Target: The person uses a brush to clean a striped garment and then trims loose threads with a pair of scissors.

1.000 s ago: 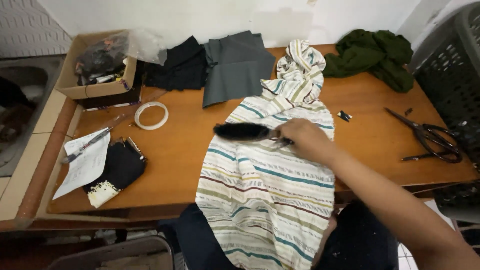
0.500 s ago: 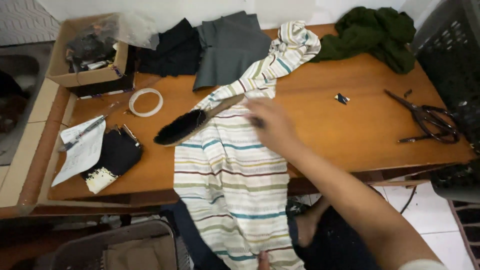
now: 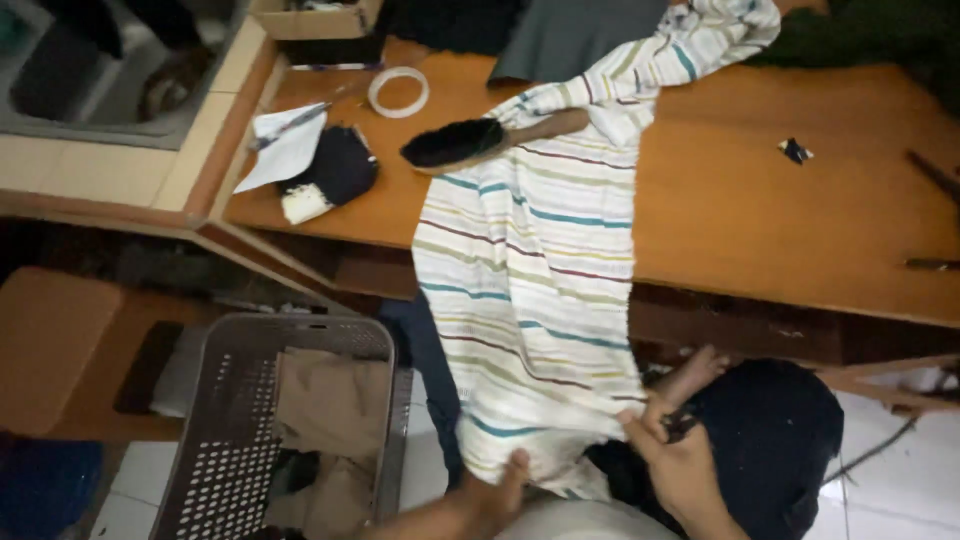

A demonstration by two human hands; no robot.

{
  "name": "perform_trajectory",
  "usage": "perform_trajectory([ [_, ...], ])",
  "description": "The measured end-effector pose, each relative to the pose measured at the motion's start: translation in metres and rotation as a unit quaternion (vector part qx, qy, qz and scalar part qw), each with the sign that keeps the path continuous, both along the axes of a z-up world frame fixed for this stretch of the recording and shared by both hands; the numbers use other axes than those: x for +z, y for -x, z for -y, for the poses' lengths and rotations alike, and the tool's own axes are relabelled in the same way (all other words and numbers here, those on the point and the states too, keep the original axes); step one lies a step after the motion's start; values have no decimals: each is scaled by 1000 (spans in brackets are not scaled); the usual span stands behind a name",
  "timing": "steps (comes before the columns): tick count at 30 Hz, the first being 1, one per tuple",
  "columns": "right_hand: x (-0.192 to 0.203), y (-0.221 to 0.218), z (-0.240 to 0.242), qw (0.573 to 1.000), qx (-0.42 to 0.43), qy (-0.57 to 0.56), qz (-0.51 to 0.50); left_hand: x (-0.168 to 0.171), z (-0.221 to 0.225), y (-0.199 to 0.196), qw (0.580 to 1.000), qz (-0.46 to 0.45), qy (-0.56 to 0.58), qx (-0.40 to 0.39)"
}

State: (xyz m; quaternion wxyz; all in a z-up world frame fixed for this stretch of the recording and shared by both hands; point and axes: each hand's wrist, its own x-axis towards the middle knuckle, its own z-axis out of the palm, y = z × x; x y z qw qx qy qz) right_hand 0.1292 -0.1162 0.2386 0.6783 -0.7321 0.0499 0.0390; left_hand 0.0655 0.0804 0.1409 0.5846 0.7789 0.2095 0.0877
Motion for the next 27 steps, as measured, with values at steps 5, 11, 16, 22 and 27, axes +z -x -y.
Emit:
perform_trajectory([
  [5,23,-2,2,990,-57,-127,-16,56,-72,-30,874,217,-379,-213],
  [11,26,-7,7,999,26,4,44,58,-77,-26,912,-8,-280,-299],
  [16,4,-5,17,998,7,23,-52,61,-86,-27,868,-265,-160,-388],
  [22,-9,-5,18,997,59,-53,6,123,-88,-89,998,-26,-57,16],
  [27,-15,-5,16,973,203,-77,-74,60,-103,-123,995,-43,-93,-11],
])
